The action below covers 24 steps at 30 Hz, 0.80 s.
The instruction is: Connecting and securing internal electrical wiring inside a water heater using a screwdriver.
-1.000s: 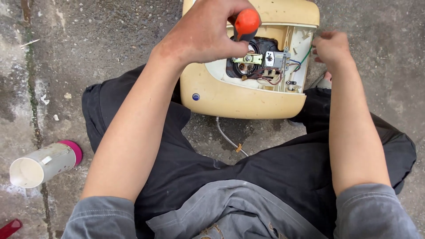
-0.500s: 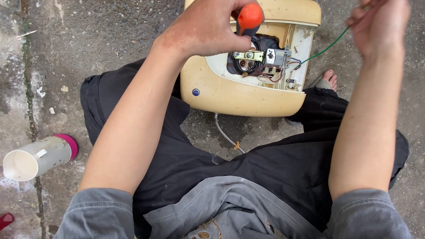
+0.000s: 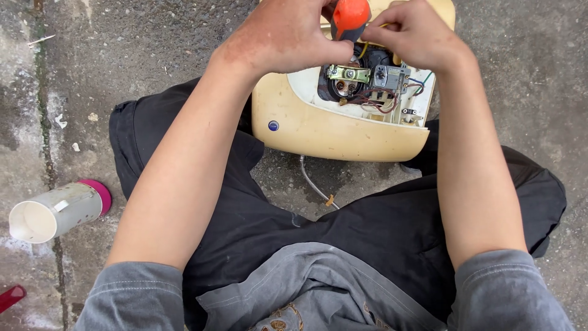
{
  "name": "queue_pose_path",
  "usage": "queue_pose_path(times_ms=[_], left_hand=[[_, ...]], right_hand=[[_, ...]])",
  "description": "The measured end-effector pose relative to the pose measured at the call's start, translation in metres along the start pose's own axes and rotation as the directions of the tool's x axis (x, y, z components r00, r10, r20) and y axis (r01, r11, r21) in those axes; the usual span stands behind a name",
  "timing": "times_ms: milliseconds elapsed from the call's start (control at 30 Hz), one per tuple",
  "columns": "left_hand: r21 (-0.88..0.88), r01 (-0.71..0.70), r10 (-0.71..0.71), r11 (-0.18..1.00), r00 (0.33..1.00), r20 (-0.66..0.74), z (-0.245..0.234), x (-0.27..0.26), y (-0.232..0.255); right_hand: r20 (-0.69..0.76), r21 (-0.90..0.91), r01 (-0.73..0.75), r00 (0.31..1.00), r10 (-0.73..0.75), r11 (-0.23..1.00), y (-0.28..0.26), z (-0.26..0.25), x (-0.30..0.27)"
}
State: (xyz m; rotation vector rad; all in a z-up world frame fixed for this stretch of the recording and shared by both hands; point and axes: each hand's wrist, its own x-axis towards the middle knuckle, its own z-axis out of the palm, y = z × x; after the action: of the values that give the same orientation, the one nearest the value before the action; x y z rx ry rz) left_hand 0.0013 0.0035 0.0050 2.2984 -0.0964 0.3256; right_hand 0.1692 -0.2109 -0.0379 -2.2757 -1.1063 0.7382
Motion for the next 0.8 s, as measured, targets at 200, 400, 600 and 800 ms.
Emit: queue_pose_path(times_ms=[200, 400, 600, 800], left_hand=[[-0.033, -0.02, 0.02, 0.999, 1.0, 0.006, -0.003, 0.003, 0.002], [-0.022, -0.053, 0.053, 0.998, 0.998, -0.021, -0.001, 0.002, -0.001], [-0.012, -0.025, 0.025, 1.0, 1.0, -0.007, -0.002, 0.001, 0.0], [0.038, -0.033, 0.034, 0.999, 0.999, -0.023, 0.001, 0.001, 0.001]], right_hand=[[0.026, -0.021, 0.134, 0.991, -0.133, 0.991, 0.014, 0.025, 0.019], [-0.037, 0.008, 0.086, 0.996, -0.086, 0.996, 0.014, 0.036, 0.024], [-0.076, 0.075, 0.234, 0.971, -0.228, 0.969, 0.009, 0.041, 0.025], [-0.108, -0.086, 0.218, 0.968, -0.226, 0.972, 0.006, 0.043, 0.027]])
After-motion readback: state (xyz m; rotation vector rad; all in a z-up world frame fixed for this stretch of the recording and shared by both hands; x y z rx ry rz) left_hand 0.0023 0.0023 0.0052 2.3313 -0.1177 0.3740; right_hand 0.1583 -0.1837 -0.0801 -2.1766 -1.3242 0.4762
